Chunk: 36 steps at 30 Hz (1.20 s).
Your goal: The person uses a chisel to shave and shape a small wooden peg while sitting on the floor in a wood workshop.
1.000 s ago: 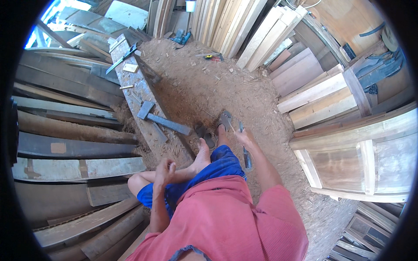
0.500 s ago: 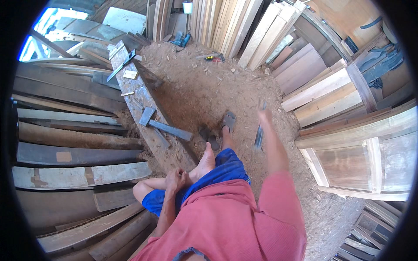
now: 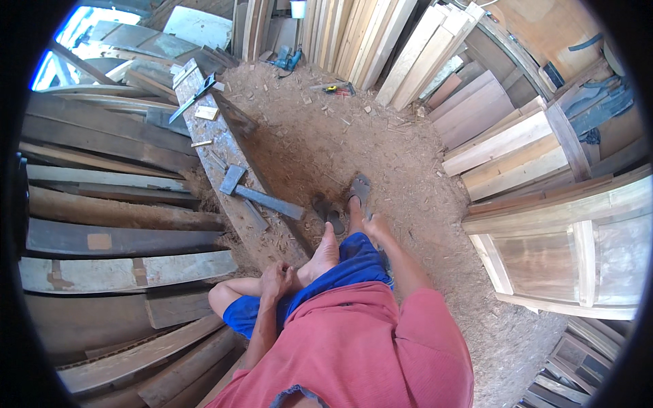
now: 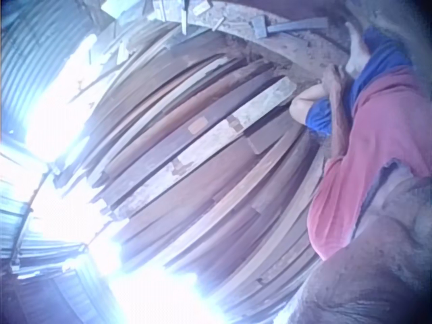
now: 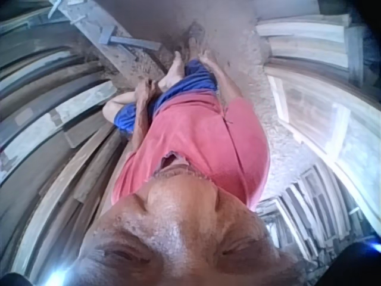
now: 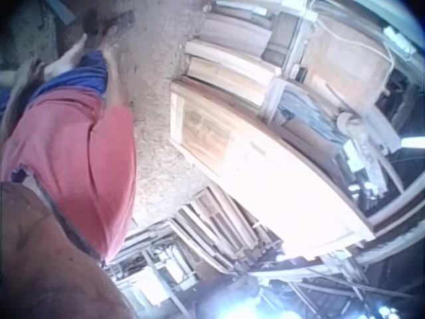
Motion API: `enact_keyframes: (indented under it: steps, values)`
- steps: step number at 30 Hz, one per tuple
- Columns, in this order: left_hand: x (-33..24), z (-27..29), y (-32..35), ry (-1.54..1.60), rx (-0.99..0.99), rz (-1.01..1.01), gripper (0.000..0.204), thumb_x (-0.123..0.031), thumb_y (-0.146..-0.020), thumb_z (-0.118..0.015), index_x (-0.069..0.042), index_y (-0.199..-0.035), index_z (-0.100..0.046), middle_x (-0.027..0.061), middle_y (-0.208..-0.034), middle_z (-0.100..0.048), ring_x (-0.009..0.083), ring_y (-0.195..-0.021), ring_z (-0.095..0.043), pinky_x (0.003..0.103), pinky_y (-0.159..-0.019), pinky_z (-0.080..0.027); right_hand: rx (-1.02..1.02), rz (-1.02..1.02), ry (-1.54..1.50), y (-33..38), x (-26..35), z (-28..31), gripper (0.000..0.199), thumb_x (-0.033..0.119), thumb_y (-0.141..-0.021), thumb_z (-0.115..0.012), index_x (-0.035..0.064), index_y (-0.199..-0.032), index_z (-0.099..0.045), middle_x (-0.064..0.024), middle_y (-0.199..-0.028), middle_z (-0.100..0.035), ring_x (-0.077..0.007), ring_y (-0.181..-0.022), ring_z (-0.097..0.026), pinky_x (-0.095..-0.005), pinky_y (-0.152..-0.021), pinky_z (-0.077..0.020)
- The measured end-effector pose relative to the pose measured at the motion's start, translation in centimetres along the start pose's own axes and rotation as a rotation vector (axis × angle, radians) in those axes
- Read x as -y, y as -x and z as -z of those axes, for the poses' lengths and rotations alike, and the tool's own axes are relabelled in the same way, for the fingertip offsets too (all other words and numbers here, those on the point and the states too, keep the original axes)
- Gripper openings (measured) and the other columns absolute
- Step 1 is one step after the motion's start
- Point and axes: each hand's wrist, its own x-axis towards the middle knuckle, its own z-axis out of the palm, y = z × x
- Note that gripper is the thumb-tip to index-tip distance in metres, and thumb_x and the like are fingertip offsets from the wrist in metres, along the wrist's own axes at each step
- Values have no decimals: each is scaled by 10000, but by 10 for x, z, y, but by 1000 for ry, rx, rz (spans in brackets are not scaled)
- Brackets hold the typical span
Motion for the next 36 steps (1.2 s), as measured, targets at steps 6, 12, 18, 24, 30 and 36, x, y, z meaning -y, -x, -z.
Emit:
enact_keyframes:
  steps: [6,12,18,24,30,36]
  values:
    - [-10,2,0,15,16,11,255,-322,-856,-617,-82,-929,-661,171,-912,-673,367,-901,-628,483,-793,-488,113,166,222,59,-19,-30,396,309,-823,-584,-46,-972,-679,-308,-1013,-644,-429,-974,-638,-477,-834,-504]
    - [1,13,-6,287,-9,93,275,-307,-872,-614,-47,-962,-631,199,-906,-664,373,-885,-638,464,-773,-499,130,87,145,47,-16,-32,426,264,-820,-554,-64,-1073,-653,-332,-1069,-621,-456,-1035,-611,-493,-910,-477]
    - [32,35,-56,327,-248,184,326,-301,-820,-689,-21,-958,-592,224,-911,-658,381,-889,-640,463,-763,-498,82,76,76,60,-36,-23,371,277,-852,-579,-60,-981,-668,-313,-972,-651,-434,-958,-645,-471,-820,-498]
    - [27,66,-110,345,-223,415,451,-378,-794,-732,-18,-1019,-580,231,-963,-668,386,-930,-642,466,-788,-499,76,4,-36,67,-33,-21,314,235,-859,-580,-53,-949,-665,-300,-913,-661,-389,-914,-669,-457,-782,-501]
    - [37,43,-138,234,-247,474,456,-364,-793,-720,1,-1020,-567,253,-961,-661,382,-919,-649,453,-784,-512,77,-100,22,59,-37,-12,304,264,-876,-572,-17,-799,-661,-167,-700,-653,-263,-661,-655,-401,-598,-489]
    - [65,48,-111,895,-27,369,273,-182,-853,-596,12,-1029,-520,151,-901,-654,213,-785,-671,325,-625,-553,-79,207,24,58,29,40,303,260,-863,-584,-32,-813,-644,-187,-691,-638,-279,-663,-651,-422,-603,-475]
